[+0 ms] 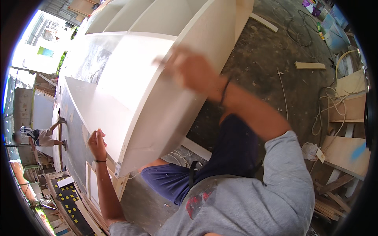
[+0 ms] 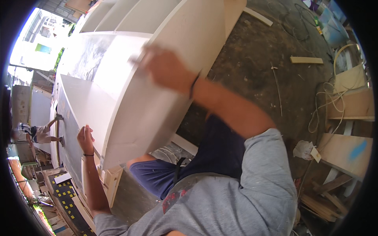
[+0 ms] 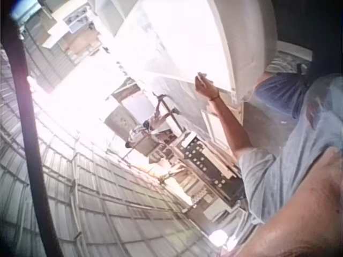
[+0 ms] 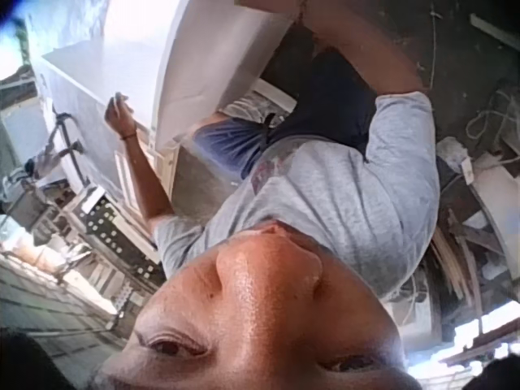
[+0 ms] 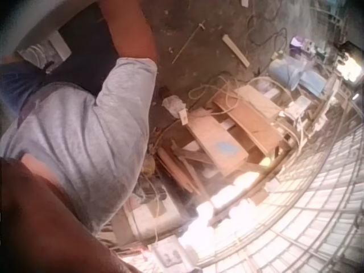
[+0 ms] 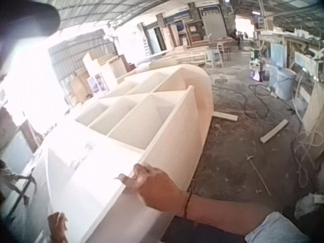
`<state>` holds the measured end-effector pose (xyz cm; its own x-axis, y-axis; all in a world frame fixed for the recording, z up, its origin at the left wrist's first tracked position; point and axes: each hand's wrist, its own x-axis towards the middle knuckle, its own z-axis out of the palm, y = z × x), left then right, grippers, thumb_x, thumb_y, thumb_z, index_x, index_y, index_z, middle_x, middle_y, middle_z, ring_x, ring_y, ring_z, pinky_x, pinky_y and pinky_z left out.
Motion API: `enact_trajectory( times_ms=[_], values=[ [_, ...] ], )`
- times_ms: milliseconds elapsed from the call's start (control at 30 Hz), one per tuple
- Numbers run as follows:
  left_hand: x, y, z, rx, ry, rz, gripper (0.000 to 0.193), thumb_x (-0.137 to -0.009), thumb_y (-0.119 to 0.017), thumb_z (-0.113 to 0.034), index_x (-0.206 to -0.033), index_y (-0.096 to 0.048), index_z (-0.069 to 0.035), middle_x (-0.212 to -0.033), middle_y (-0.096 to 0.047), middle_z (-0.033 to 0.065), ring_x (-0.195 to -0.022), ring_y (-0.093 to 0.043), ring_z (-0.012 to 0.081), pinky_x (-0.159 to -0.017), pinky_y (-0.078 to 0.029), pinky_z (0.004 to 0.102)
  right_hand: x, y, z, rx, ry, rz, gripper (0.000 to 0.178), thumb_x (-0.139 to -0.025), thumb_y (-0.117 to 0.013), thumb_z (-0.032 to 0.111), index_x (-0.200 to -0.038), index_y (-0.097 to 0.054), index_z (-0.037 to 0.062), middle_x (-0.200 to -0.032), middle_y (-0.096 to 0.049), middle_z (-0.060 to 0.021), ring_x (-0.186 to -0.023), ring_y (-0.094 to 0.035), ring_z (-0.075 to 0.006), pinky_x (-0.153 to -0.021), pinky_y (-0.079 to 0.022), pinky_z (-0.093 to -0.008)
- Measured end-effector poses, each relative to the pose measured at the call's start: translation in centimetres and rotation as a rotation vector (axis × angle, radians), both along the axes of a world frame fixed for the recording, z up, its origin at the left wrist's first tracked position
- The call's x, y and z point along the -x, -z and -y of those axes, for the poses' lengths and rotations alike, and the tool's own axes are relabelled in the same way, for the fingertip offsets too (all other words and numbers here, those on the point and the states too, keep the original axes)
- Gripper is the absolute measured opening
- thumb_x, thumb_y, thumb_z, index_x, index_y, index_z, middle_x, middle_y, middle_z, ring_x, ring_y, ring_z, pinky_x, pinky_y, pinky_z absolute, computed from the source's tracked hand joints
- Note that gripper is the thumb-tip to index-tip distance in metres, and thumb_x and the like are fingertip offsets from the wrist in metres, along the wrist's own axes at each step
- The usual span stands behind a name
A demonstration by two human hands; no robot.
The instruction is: The person sands the edges and surfaces of a white wooden cabinet using a sanding block. They move around the cabinet to reach different sections, focusing on smoothing the edges and corners.
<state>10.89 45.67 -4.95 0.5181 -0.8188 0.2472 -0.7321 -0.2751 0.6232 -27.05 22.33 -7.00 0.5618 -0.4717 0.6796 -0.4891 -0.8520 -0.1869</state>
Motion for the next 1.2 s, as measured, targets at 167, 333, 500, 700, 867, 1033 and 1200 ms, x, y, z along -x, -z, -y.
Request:
enact_trajectory(
  times_ms=[167, 333, 500, 700, 867, 1033, 1200],
  values=[
    [-0.2, -0.2, -0.4, -0.009, 0.012, 0.053, 0.043, -0.099, -0.056, -0.033, -0.067, -0.059, -0.005, -0.049, -0.045, -0.0027, -0.038, -0.04, 0.0046, -0.038, -0.031, 0.0233, -0.7, -1.5, -5.1, 0.145, -0.084, 0.003, 0.045, -0.084, -0.056, 0.006, -0.124, -0.065, 0.0249, -0.102, -0.065, -0.0125, -0.084, -0.066, -0.0271, -0.064, -0.055, -0.0413],
    [0.1, 0.1, 0.4, 0.025, 0.023, 0.018, 0.043, -0.1, -0.055, -0.033, -0.067, -0.059, -0.005, -0.048, -0.044, -0.0024, -0.038, -0.04, 0.0046, -0.037, -0.031, 0.0234, 6.8, -0.1, 14.0, -0.061, 0.393, 0.364, 0.037, -0.087, -0.055, 0.007, -0.121, -0.066, 0.0162, -0.089, -0.064, -0.0117, -0.075, -0.062, -0.0321, -0.064, -0.053, -0.0409],
    [-0.3, 0.1, -0.1, -0.005, 0.021, 0.017, 0.042, -0.1, -0.055, -0.031, -0.067, -0.058, -0.004, -0.05, -0.046, -0.0015, -0.039, -0.041, 0.005, -0.038, -0.031, 0.0232, 1.8, 2.4, 4.9, 0.02, 0.05, 0.408, 0.038, -0.085, -0.056, 0.007, -0.12, -0.066, 0.0173, -0.086, -0.062, -0.0099, -0.086, -0.062, -0.0292, -0.072, -0.055, -0.0391],
    [0.2, -0.6, -0.3, -0.012, 0.019, 0.032, 0.042, -0.1, -0.055, -0.03, -0.067, -0.058, -0.004, -0.05, -0.047, -0.001, -0.038, -0.041, 0.0057, -0.038, -0.031, 0.0237, 1.7, 1.1, 5.4, -0.027, 0.092, 0.536, 0.034, -0.085, -0.058, 0.006, -0.118, -0.067, 0.0134, -0.087, -0.062, -0.0104, -0.079, -0.062, -0.0291, -0.066, -0.053, -0.039],
    [-0.3, 0.1, 0.4, 0.017, 0.023, 0.006, 0.042, -0.1, -0.055, -0.03, -0.066, -0.058, -0.004, -0.05, -0.046, -0.0017, -0.038, -0.04, 0.0053, -0.038, -0.03, 0.0235, 4.9, 2.6, 12.1, -0.05, 0.32, 0.556, 0.039, -0.082, -0.059, 0.002, -0.119, -0.067, 0.0127, -0.086, -0.062, -0.0129, -0.081, -0.062, -0.0301, -0.069, -0.052, -0.0398],
    [-0.3, 0.0, -0.6, 0.008, -0.008, -0.017, 0.042, -0.1, -0.055, -0.03, -0.066, -0.058, -0.005, -0.047, -0.044, -0.0022, -0.037, -0.039, 0.0047, -0.037, -0.03, 0.0231, 1.3, 3.6, 3.5, 0.069, -0.049, 0.411, 0.046, -0.08, -0.06, -0.006, -0.122, -0.067, 0.0123, -0.086, -0.061, -0.0127, -0.077, -0.059, -0.0311, -0.071, -0.051, -0.038],
    [0.5, -0.4, 0.2, 0.011, 0.027, 0.024, 0.042, -0.1, -0.056, -0.03, -0.066, -0.059, -0.005, -0.047, -0.044, -0.0017, -0.037, -0.039, 0.0046, -0.037, -0.03, 0.0231, 3.3, 2.3, 10.2, -0.096, 0.236, 0.7, 0.041, -0.084, -0.057, -0.004, -0.121, -0.067, 0.0097, -0.08, -0.057, -0.0129, -0.072, -0.058, -0.0271, -0.065, -0.049, -0.0383]
  ],
)
